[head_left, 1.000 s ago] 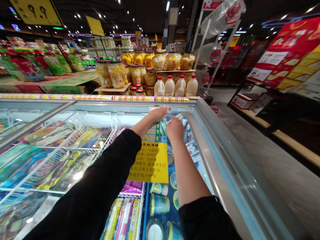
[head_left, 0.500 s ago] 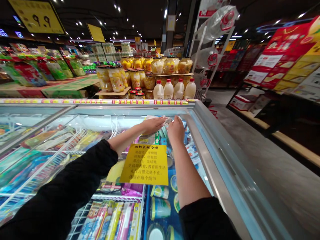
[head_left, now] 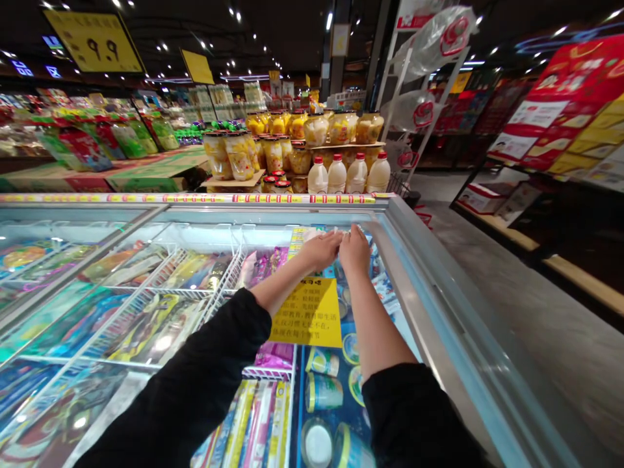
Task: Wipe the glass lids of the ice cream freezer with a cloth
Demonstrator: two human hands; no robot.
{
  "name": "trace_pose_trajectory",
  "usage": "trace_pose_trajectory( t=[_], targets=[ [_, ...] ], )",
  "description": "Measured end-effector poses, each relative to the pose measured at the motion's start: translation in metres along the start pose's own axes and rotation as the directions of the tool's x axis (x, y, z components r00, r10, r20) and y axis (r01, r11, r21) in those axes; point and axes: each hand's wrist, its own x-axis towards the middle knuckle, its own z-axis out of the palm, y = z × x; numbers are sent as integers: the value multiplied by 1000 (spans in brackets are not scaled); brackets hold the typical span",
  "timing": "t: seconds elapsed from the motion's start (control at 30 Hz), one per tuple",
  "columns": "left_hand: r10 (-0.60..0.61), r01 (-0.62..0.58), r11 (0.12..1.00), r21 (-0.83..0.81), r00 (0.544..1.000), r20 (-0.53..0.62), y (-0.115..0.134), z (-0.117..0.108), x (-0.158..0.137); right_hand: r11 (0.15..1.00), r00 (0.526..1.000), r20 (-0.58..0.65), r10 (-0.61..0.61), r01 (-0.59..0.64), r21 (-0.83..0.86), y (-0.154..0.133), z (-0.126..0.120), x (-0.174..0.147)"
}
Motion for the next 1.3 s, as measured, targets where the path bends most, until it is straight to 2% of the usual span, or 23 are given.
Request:
trace_pose_trajectory(
  t=[0.13,0.23,0.37,0.43,0.5,0.57,0.7,0.83,0.9,1.13,1.2,1.3],
  targets=[
    [-17,17,1000,-3,999,-42,17,5,-34,999,999,-30,29,-29,18,-4,-2,-3],
    [-52,53,998,-19,999,12,21,-1,-37,996,996,87,-11,18,-83,-9,-11,-2],
    [-143,145,989,-34,988,57,18,-8,-21,965,945,305,-118,182,-188,-9,-40,6],
    [-175,178,983,-36,983,55,15,-9,-11,931,909,362,-205,295,-214,-7,-58,9],
    [-202,203,978,-37,978,46,10,-9,-3,861,860,411,-302,431,-269,-2,-72,10],
    [-229,231,972,-39,973,37,5,-9,6,802,832,437,-342,500,-326,4,-81,10],
    [-269,270,962,-45,963,24,-7,-11,27,812,852,439,-286,458,-361,16,-83,15],
    [-259,259,964,-51,966,13,-13,-10,37,824,857,404,-321,463,-327,22,-78,21],
    [-247,247,968,-52,969,5,-12,-7,29,828,862,378,-338,464,-315,22,-77,22],
    [-163,165,986,-37,986,33,-1,-3,-34,853,867,369,-334,445,-272,17,-78,20],
    [-194,195,980,-37,981,26,1,-4,-35,859,848,386,-364,466,-213,15,-80,19],
    [-263,262,964,-46,965,1,5,-7,-19,861,820,402,-408,492,-129,13,-81,18]
  ],
)
